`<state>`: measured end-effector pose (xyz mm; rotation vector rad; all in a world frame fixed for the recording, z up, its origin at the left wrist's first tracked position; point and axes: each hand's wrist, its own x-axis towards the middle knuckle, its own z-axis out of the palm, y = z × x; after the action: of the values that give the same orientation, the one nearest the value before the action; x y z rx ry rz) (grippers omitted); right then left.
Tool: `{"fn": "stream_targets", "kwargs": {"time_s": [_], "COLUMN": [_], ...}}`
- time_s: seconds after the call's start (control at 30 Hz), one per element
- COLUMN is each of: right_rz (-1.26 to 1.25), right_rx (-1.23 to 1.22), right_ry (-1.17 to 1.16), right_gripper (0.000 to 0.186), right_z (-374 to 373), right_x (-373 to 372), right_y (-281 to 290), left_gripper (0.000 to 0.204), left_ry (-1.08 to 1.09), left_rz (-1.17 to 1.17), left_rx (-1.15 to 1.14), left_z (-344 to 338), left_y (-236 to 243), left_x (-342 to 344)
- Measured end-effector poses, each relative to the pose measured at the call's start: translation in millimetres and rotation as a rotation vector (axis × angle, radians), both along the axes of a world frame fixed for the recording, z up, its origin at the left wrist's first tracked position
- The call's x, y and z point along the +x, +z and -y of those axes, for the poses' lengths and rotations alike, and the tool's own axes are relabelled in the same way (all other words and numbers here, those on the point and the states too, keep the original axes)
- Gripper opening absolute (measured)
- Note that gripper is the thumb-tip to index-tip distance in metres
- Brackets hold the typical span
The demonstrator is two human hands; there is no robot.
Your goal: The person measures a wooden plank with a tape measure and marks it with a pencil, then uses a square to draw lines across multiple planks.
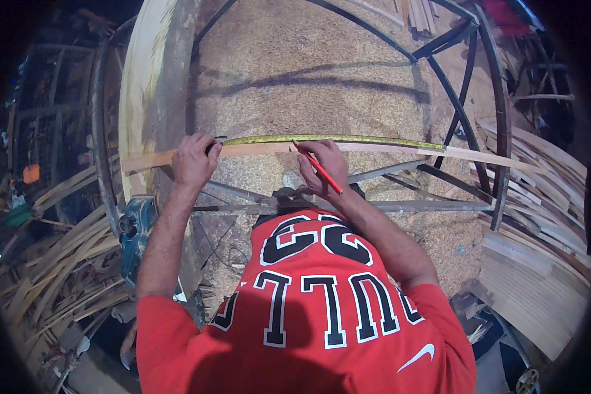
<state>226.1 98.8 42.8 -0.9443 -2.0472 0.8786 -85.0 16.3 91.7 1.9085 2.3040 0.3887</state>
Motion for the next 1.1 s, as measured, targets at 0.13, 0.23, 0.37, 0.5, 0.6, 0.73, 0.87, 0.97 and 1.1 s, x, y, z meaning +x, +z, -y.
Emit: {"fn": "stream_targets", "kwargs": {"time_s": [0.13, 0.23, 0.37, 0.5, 0.6, 0.73, 0.87, 0.97, 1.1], "right_rz": [0.007, -0.010, 0.040, 0.064, 0.074, 0.064, 0.072, 0.002, 0.030], "right_rx": [0.001, -0.003, -0.013, -0.004, -0.003, -0.049, -0.044, 0.002, 0.032], "right_ry": [0.001, -0.003, 0.013, 0.007, 0.017, -0.034, -0.059, -0.046, -0.043], "right_gripper": [0.023, 0.024, 0.025, 0.025, 0.025, 0.024, 0.023, 0.023, 0.022], "right_z": [-2, -2, -3, -4, -5, -4, -4, -7, -7], "right_x": [11, 15, 15, 14, 15, 22, 33, 33, 32], "right_y": [-1, -2, -2, -6, -2, -3, -5, -7, -12], "left_gripper": [0.013, 0.013, 0.014, 0.014, 0.014, 0.014, 0.014, 0.014, 0.013], "left_ry": [0.004, 0.006, 0.011, 0.014, 0.002, 0.002, 0.008, 0.012, 0.017], "left_rz": [-0.010, -0.017, -0.015, -0.011, -0.015, -0.016, -0.037, -0.023, -0.014], "left_rx": [-0.021, -0.025, -0.028, -0.029, -0.004, 0.008, -0.033, -0.003, -0.039], "left_z": [1, 1, 1, 0, 0, 1, 1, 1, 0], "left_y": [-4, -5, -3, 0, 0, -1, -6, -6, 0], "left_x": [-2, -3, -3, -1, 0, -1, -4, -2, -1]}}
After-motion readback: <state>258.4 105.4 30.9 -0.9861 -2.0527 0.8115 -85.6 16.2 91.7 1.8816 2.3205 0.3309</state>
